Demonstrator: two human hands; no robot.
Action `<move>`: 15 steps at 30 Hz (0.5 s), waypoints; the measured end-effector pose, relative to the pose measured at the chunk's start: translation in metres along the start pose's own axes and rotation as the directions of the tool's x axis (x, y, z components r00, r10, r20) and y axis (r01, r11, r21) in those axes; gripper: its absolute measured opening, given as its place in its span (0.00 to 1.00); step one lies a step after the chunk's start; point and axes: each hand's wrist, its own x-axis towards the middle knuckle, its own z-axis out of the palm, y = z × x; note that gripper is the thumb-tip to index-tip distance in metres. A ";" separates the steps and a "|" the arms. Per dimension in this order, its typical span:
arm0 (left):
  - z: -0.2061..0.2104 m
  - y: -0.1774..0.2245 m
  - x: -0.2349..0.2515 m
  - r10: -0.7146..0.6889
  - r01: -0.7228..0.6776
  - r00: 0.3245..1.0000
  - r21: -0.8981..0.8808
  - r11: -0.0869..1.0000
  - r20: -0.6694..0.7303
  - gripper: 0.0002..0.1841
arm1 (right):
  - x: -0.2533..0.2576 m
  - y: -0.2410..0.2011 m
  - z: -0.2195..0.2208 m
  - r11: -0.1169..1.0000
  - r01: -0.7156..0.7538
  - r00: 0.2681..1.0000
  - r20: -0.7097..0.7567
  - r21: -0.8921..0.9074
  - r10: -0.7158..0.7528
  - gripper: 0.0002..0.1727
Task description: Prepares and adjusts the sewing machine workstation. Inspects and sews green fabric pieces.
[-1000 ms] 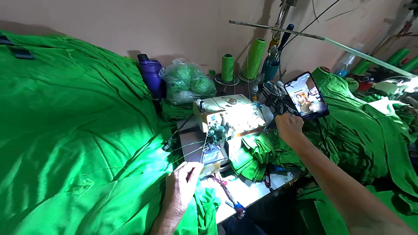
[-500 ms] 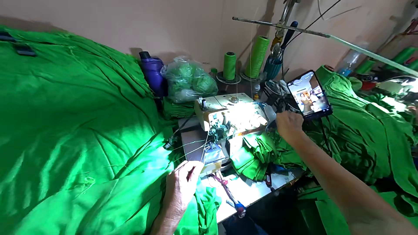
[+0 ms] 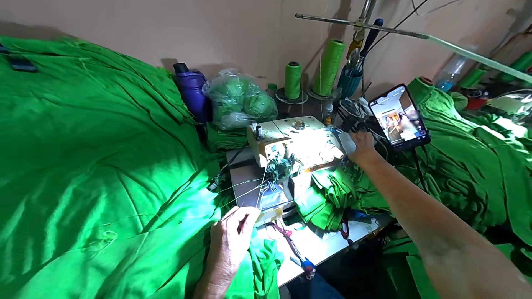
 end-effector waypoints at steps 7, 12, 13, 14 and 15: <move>0.000 0.000 -0.001 -0.012 0.012 1.000 -0.001 1.000 0.002 0.13 | 0.014 0.006 0.000 0.993 0.051 0.991 -0.117 -0.107 -0.063 0.10; -0.001 0.000 -0.001 -0.020 0.021 1.000 -0.009 1.000 0.014 0.13 | 0.019 0.010 0.008 0.995 0.062 0.982 -0.174 -0.072 -0.074 0.10; -0.001 -0.001 -0.001 -0.013 0.014 1.000 -0.013 1.000 0.017 0.13 | 0.017 0.010 0.010 0.997 0.069 0.980 -0.183 -0.044 -0.076 0.11; 0.000 -0.002 -0.001 -0.008 0.008 1.000 -0.017 1.000 0.014 0.13 | 0.015 0.010 0.011 0.997 0.067 0.979 -0.191 -0.028 -0.071 0.11; 0.000 -0.002 -0.001 -0.005 0.005 1.000 -0.019 1.000 0.010 0.13 | 0.014 0.009 0.013 0.998 0.063 0.978 -0.199 -0.016 -0.065 0.12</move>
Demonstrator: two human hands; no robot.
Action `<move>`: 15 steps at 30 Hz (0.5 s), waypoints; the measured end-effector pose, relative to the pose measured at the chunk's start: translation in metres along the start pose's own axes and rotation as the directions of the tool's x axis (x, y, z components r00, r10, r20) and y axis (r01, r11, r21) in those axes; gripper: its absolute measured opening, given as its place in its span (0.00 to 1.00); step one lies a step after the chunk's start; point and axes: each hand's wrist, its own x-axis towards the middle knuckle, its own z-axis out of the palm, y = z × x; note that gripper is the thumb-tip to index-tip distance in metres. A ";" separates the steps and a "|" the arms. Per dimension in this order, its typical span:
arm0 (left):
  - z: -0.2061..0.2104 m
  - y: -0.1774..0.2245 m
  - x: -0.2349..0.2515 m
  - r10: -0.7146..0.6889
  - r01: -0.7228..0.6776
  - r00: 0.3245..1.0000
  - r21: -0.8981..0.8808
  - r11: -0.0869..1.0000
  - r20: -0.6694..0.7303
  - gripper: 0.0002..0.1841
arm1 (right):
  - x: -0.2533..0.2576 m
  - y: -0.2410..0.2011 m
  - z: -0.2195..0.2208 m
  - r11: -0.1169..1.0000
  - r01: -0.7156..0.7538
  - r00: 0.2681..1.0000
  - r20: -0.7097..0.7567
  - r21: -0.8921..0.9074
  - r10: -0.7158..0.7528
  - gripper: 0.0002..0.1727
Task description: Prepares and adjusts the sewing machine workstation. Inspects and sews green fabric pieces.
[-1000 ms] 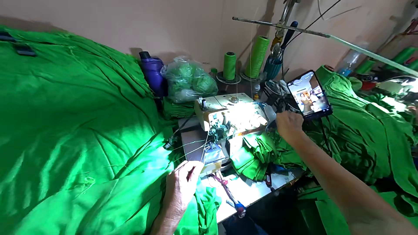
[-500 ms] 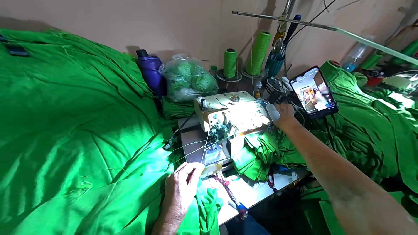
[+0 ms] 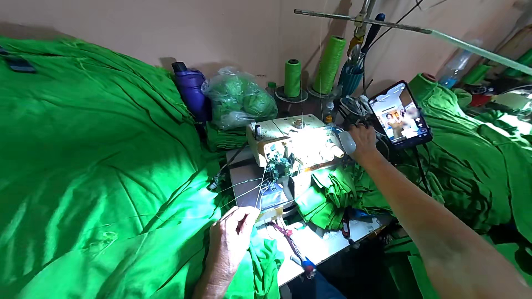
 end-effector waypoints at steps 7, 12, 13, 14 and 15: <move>0.001 0.001 -0.001 0.028 -0.028 0.999 0.037 0.999 -0.018 0.13 | -0.045 0.002 0.014 0.957 0.041 0.940 -0.334 0.289 0.061 0.28; 0.004 0.002 -0.003 0.163 -0.157 0.984 0.088 0.984 -0.068 0.12 | -0.139 -0.022 0.034 0.825 0.219 0.710 -0.665 0.522 0.232 0.15; 0.004 0.003 -0.005 0.190 -0.183 0.980 0.100 0.978 -0.066 0.12 | -0.157 -0.034 0.038 0.770 0.265 0.709 -0.659 0.581 0.253 0.14; 0.003 0.006 -0.009 0.217 -0.209 0.975 0.115 0.971 -0.055 0.12 | -0.174 -0.048 0.039 0.695 0.311 0.732 -0.630 0.648 0.259 0.14; 0.002 0.011 -0.014 0.235 -0.228 0.971 0.126 0.965 -0.043 0.12 | -0.188 -0.064 0.041 0.604 0.356 0.771 -0.589 0.713 0.242 0.13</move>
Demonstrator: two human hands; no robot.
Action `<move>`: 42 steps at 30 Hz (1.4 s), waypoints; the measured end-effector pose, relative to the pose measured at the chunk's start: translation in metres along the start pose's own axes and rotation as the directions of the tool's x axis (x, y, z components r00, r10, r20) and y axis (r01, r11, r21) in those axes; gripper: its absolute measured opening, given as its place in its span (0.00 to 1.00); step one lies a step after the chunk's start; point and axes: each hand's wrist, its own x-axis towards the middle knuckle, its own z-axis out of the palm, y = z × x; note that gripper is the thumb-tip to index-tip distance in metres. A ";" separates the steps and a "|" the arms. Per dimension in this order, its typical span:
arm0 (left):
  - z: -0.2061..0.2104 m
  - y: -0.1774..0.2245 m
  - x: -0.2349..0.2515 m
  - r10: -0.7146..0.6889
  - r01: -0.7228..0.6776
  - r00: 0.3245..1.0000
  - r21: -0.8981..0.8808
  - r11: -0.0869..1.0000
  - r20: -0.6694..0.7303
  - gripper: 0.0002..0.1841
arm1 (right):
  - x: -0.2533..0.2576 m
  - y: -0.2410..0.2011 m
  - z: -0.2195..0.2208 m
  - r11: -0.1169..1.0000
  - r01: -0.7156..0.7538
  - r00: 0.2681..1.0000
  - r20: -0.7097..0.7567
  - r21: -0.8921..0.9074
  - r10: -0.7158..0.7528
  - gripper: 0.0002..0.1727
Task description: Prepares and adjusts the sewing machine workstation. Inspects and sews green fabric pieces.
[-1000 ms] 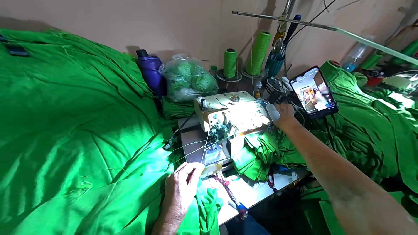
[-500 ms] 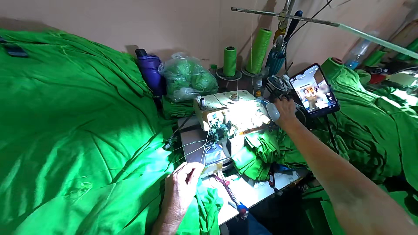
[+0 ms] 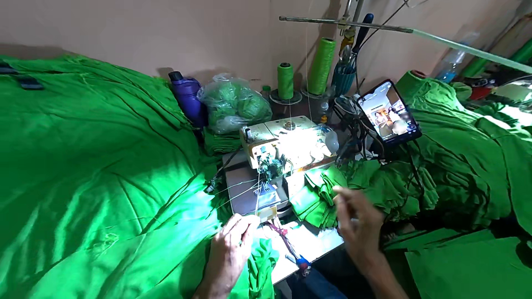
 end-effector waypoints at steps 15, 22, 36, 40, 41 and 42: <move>-0.016 0.044 -0.059 -0.019 0.006 0.989 0.092 0.996 0.145 0.11 | -0.005 -0.061 0.066 0.465 -0.488 0.867 0.473 0.739 0.158 0.13; -0.039 0.048 -0.019 0.249 -0.272 0.953 0.123 0.954 0.173 0.14 | -0.061 -0.046 -0.014 0.764 -0.026 0.725 0.538 0.645 -0.430 0.11; -0.019 0.029 0.057 0.500 -0.534 0.755 -0.043 0.844 0.424 0.15 | -0.069 0.011 -0.020 0.977 -0.148 0.883 0.466 0.154 0.060 0.12; -0.019 0.014 0.069 0.422 -0.448 0.803 -0.041 0.893 0.422 0.14 | -0.051 0.040 0.002 0.938 -0.196 0.906 0.312 -0.287 0.285 0.12; -0.020 0.009 0.070 0.391 -0.413 0.826 -0.036 0.910 0.405 0.14 | -0.049 0.045 0.006 0.914 -0.233 0.879 0.331 -0.332 0.344 0.13; -0.022 0.003 0.069 0.353 -0.373 0.854 -0.023 0.928 0.382 0.14 | -0.048 0.048 0.009 0.899 -0.249 0.858 0.348 -0.361 0.378 0.12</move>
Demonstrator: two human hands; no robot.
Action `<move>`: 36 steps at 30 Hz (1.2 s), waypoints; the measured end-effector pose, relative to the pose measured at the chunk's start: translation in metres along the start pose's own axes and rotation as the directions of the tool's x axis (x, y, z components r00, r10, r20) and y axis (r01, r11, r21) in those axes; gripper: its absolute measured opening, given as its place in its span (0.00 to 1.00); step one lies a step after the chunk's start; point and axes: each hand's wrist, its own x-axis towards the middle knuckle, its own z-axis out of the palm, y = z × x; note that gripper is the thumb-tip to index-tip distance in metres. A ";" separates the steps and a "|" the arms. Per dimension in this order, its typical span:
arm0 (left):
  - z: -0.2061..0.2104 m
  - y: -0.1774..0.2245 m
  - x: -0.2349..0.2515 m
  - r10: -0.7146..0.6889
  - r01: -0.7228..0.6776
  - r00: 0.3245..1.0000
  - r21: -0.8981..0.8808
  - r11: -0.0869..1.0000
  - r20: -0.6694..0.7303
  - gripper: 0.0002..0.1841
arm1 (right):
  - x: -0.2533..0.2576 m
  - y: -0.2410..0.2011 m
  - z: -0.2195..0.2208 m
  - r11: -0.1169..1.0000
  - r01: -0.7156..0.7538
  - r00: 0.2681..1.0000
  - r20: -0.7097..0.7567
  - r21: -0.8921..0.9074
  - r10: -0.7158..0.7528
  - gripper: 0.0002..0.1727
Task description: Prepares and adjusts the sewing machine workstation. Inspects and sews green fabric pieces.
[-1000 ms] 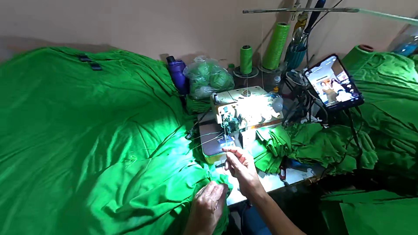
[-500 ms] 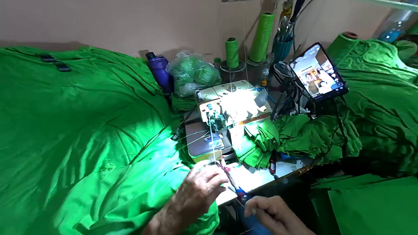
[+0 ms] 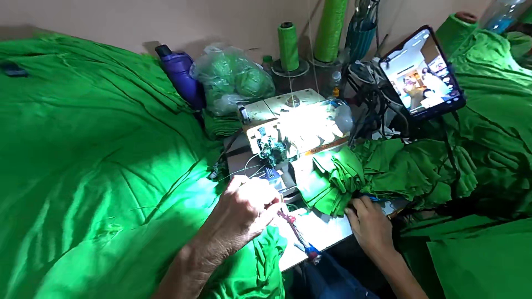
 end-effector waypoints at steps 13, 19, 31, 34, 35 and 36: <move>0.008 -0.027 -0.027 -0.310 0.306 0.938 -0.050 0.951 -0.155 0.09 | -0.020 0.002 -0.017 0.988 -0.126 0.987 0.084 -0.089 0.134 0.26; 0.016 -0.027 -0.027 -0.339 0.329 0.917 -0.081 0.941 -0.211 0.08 | -0.039 0.034 -0.029 0.987 -0.132 0.987 0.102 0.094 0.123 0.19; 0.023 -0.016 -0.023 -0.353 0.340 0.884 -0.096 0.936 -0.307 0.07 | -0.071 -0.003 -0.045 0.435 -0.410 0.892 0.451 0.802 0.010 0.13; 0.026 -0.014 -0.022 -0.321 0.306 0.890 -0.097 0.947 -0.325 0.07 | -0.054 -0.051 -0.029 0.233 -0.475 0.844 0.514 0.849 -0.152 0.14; 0.028 -0.014 -0.023 -0.310 0.298 0.890 -0.088 0.951 -0.335 0.07 | -0.047 -0.071 -0.024 0.157 -0.534 0.817 0.555 0.831 -0.155 0.15; 0.029 -0.014 -0.023 -0.299 0.290 0.890 -0.078 0.954 -0.344 0.07 | -0.040 -0.089 -0.018 0.074 -0.588 0.792 0.592 0.806 -0.150 0.17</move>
